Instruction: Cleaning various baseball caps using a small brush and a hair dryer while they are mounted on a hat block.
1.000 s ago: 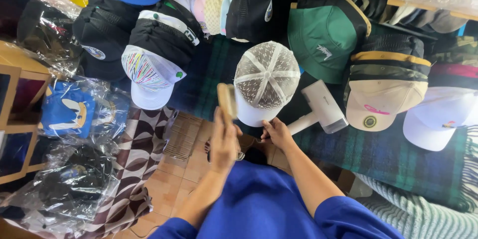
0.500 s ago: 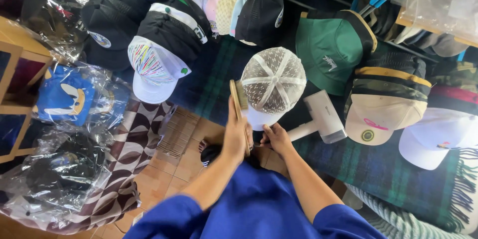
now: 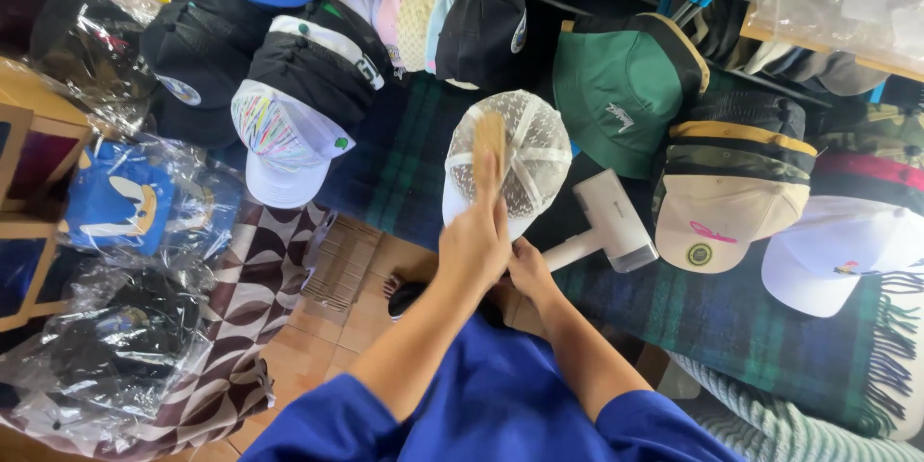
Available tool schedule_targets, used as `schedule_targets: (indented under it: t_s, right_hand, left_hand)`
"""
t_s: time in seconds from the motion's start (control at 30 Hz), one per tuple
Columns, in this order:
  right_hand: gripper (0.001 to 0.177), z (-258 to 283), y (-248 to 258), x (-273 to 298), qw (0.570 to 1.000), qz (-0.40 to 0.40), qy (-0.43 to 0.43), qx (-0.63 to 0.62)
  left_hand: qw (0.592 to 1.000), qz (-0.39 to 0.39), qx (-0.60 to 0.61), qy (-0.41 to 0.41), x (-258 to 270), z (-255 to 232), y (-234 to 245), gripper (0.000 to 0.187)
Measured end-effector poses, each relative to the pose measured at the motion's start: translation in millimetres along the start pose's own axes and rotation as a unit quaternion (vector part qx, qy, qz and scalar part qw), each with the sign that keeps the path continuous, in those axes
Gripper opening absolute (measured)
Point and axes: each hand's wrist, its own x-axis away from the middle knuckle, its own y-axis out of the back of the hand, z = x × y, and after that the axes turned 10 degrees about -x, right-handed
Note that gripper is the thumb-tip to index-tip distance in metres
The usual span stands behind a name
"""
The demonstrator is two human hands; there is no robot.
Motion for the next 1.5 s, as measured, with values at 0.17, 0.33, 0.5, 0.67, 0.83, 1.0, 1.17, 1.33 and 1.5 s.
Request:
schedule_targets:
  t_s: [0.17,0.33,0.5,0.67,0.83,1.0,1.17,1.33,1.5]
  right_hand:
    - [0.042,19.9,-1.5,7.2,0.993,-0.010,0.021,0.118]
    - [0.027,-11.1,-9.4,-9.5,0.995,0.007,0.006,-0.097]
    - [0.036,-6.7,-11.6,-6.3,0.995,-0.001,0.004,-0.103]
    - [0.035,-12.6,-9.2,-9.2,0.995,0.000,0.006,-0.096]
    - [0.033,1.7,-13.1,2.0,0.998,0.004,-0.006,-0.056]
    - [0.033,18.6,-16.3,13.6,0.995,0.002,-0.039,-0.094]
    - [0.031,5.5,-13.5,0.5,0.991,-0.019,-0.036,-0.127]
    - [0.026,36.0,-29.8,25.7,0.987,-0.070,-0.051,-0.133]
    - [0.028,40.4,-40.0,26.3,0.973,-0.138,-0.046,-0.177]
  left_hand:
    - [0.959,-0.161,-0.194,-0.126,19.1,25.2,-38.4,0.042]
    - [0.987,0.057,-0.137,-0.057,-34.3,-40.0,39.0,0.066]
    - [0.982,0.057,-0.175,-0.045,-102.5,-60.3,36.3,0.064]
    - [0.966,0.090,-0.221,-0.100,-55.1,-64.6,49.7,0.069]
    - [0.936,0.158,-0.264,-0.171,-0.5,-32.0,52.1,0.071]
    - [0.967,-0.038,-0.093,-0.233,-43.2,83.6,45.2,0.066]
    - [0.995,-0.005,-0.037,-0.089,-81.1,128.3,77.2,0.057]
    - [0.986,0.121,0.104,0.054,-127.6,186.6,57.8,0.046]
    - [0.843,0.286,0.417,0.186,-168.3,226.8,22.3,0.038]
